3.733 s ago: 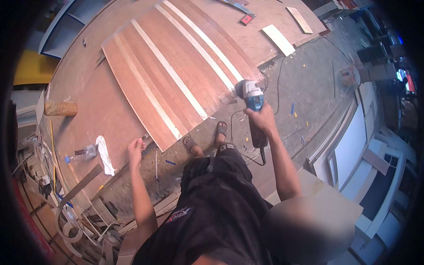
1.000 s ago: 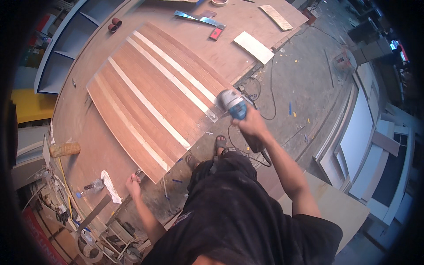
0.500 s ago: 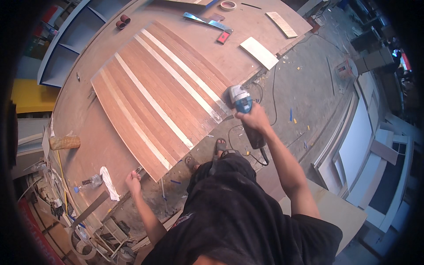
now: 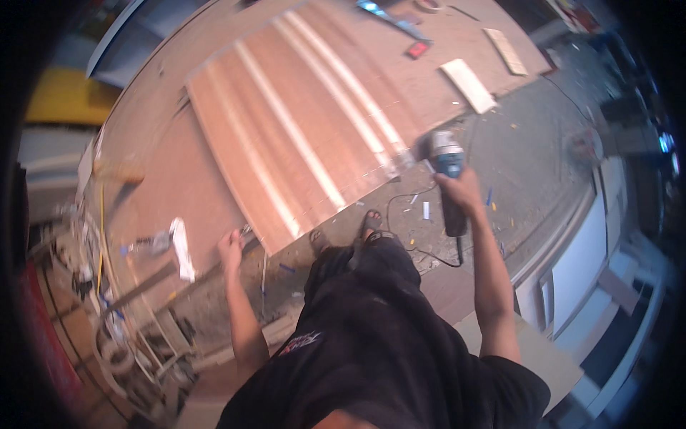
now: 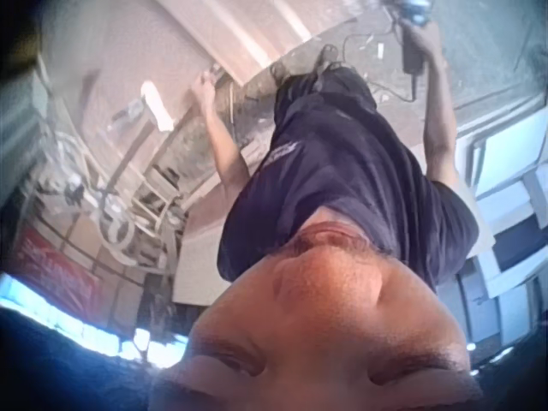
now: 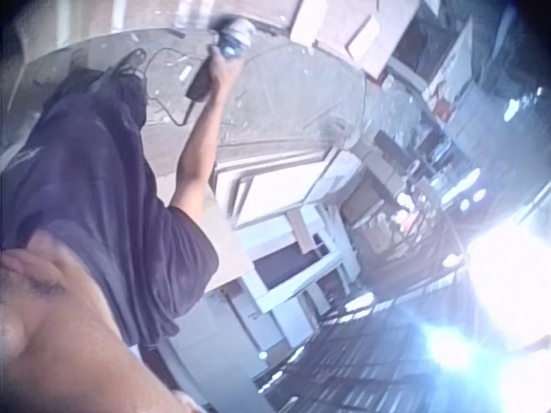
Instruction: The person wipes a white rectangular panel with a wet cloth, then moves blue and white panels to a stack. The person then places a wooden panel on the workbench and sands its edges with an electric sander.
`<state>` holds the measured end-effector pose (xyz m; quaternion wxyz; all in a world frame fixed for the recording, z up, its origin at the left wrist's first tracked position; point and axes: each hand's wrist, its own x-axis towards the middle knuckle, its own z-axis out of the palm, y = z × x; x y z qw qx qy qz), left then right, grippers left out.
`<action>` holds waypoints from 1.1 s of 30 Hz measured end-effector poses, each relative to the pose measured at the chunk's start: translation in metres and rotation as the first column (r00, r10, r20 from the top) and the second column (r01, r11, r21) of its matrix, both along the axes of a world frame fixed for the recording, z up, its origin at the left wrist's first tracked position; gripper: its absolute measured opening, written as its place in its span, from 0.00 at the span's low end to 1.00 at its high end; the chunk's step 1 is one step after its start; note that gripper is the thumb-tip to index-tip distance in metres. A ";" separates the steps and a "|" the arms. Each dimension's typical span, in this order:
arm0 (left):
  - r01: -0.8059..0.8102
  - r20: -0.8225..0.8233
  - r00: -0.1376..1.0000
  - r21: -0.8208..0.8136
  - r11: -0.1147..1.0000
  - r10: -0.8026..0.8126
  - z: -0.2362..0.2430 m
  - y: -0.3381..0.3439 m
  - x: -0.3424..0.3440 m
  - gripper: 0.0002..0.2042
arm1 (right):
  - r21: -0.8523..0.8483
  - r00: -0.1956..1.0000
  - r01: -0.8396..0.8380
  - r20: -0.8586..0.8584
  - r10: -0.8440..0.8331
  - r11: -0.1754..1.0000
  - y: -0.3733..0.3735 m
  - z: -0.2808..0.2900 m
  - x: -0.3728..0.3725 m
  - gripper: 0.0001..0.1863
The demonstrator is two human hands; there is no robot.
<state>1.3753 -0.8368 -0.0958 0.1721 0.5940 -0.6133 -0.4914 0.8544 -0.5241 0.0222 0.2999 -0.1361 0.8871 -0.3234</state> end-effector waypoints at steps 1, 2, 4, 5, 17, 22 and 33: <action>0.006 0.015 1.000 -0.018 1.000 -0.006 0.002 -0.001 -0.001 0.13 | 0.015 0.994 0.034 -0.104 -0.032 0.999 0.001 0.000 0.006 0.26; 0.012 0.030 0.999 -0.037 0.999 -0.011 0.002 -0.001 -0.002 0.13 | -0.021 0.992 0.007 -0.128 -0.009 1.000 -0.002 0.007 0.017 0.25; 0.057 0.039 0.998 0.026 0.998 -0.058 0.002 -0.005 0.003 0.13 | -0.026 0.998 -0.045 -0.046 0.044 0.999 -0.011 0.013 0.046 0.25; 0.050 0.021 0.998 0.031 0.998 -0.051 0.003 -0.006 0.003 0.13 | -0.060 0.998 -0.067 -0.017 0.066 0.996 -0.014 0.013 0.061 0.25; 0.214 -0.012 0.977 0.037 0.976 -0.214 0.003 -0.015 0.014 0.14 | -0.056 0.900 -0.428 0.062 0.431 0.902 -0.095 0.005 0.246 0.33; 0.245 -0.027 0.969 0.031 0.969 -0.244 -0.007 -0.021 0.016 0.14 | -0.098 0.854 -0.516 0.022 0.520 0.851 -0.102 -0.002 0.291 0.35; 0.290 -0.114 0.952 0.046 0.956 -0.283 -0.005 -0.024 0.018 0.14 | -0.073 0.958 -0.281 0.046 0.284 0.957 -0.088 0.008 0.285 0.30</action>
